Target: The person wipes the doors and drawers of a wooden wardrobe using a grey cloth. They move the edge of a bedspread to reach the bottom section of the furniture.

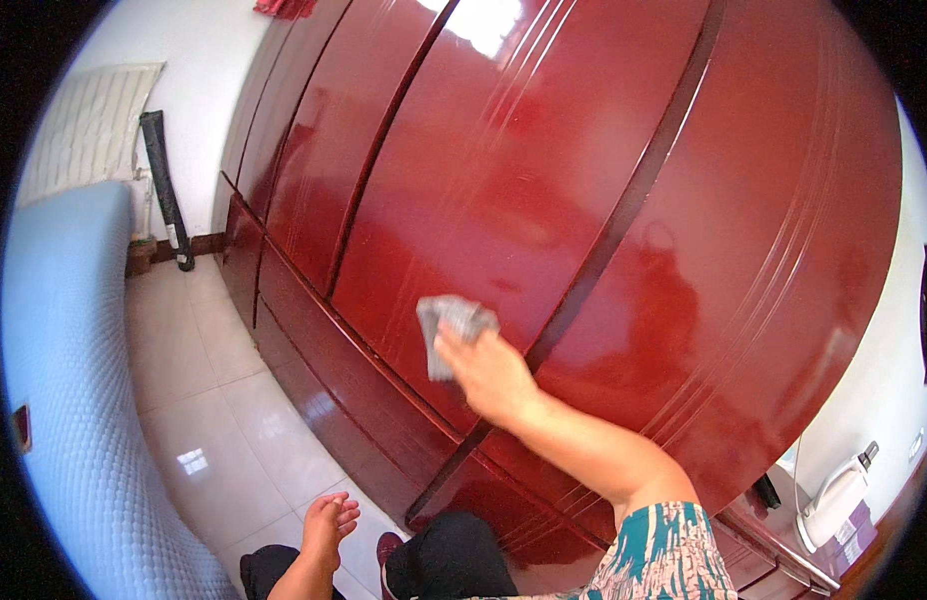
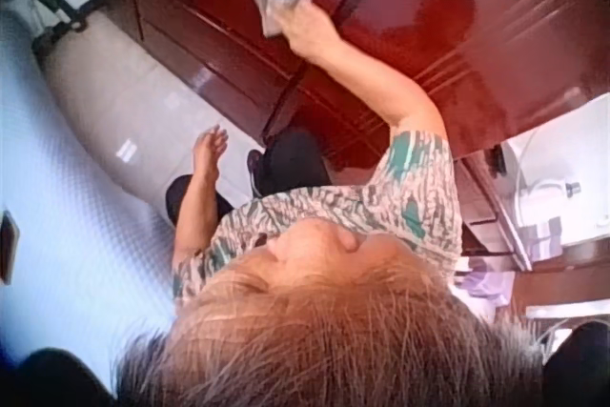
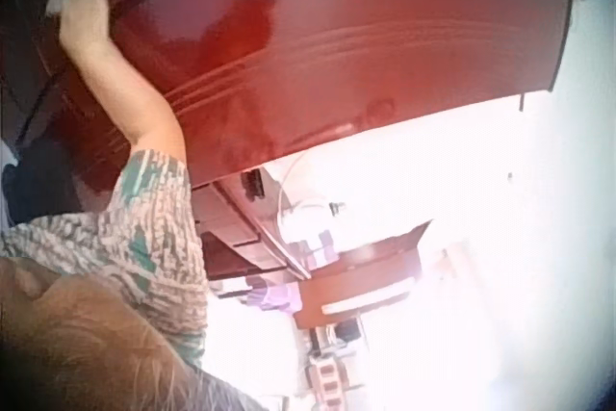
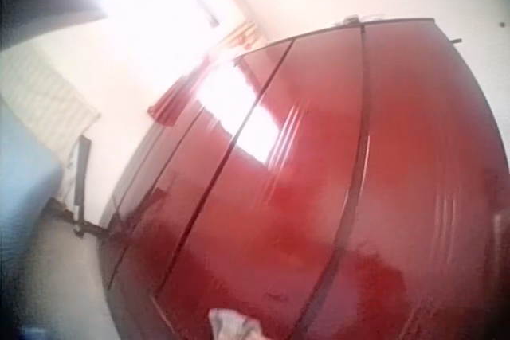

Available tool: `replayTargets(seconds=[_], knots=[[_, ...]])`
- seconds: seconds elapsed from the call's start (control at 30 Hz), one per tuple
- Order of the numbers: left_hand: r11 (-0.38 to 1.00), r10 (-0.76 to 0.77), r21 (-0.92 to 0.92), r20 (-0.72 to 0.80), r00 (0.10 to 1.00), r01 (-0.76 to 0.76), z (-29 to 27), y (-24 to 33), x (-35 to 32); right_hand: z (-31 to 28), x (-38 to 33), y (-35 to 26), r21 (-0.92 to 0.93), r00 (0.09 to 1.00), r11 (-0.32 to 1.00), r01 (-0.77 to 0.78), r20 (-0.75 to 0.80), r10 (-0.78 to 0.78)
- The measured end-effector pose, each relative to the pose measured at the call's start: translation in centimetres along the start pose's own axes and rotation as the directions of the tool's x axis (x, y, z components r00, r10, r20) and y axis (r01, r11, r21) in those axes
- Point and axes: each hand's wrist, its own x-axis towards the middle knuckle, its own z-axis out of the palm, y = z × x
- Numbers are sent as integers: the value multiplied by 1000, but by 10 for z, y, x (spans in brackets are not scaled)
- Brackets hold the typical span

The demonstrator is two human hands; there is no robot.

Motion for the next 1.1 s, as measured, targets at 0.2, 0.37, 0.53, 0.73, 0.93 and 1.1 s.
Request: replayTargets(seconds=[0.2, 0.37, 0.53, 0.73, 0.93, 1.1], knots=[[999, 14, -36, 30, 999, -13, -2, 5, -10, -121, 36, 112, -284, 772, 890, -357, -626, 110], [997, 27, -69, 78, 997, -21, 0, -4, -4, -140, 40, 119, -297, 741, 864, -406, -661, 120], [998, 44, -41, 61, 997, -42, -8, 1, -7, -31, 44, 35, 26, 925, 999, 29, -381, -17], [999, 44, -29, 77, 996, -41, -6, -7, 2, 62, 15, -16, -124, 937, 950, 285, -172, -304], [1000, 15, -25, 61, 998, -14, -8, -3, -8, -55, 95, 89, -91, 794, 990, -105, -608, 28], [998, 12, -60, 85, 996, -7, 3, 12, -24, -103, 117, 116, -236, 684, 832, -503, -696, 216]])
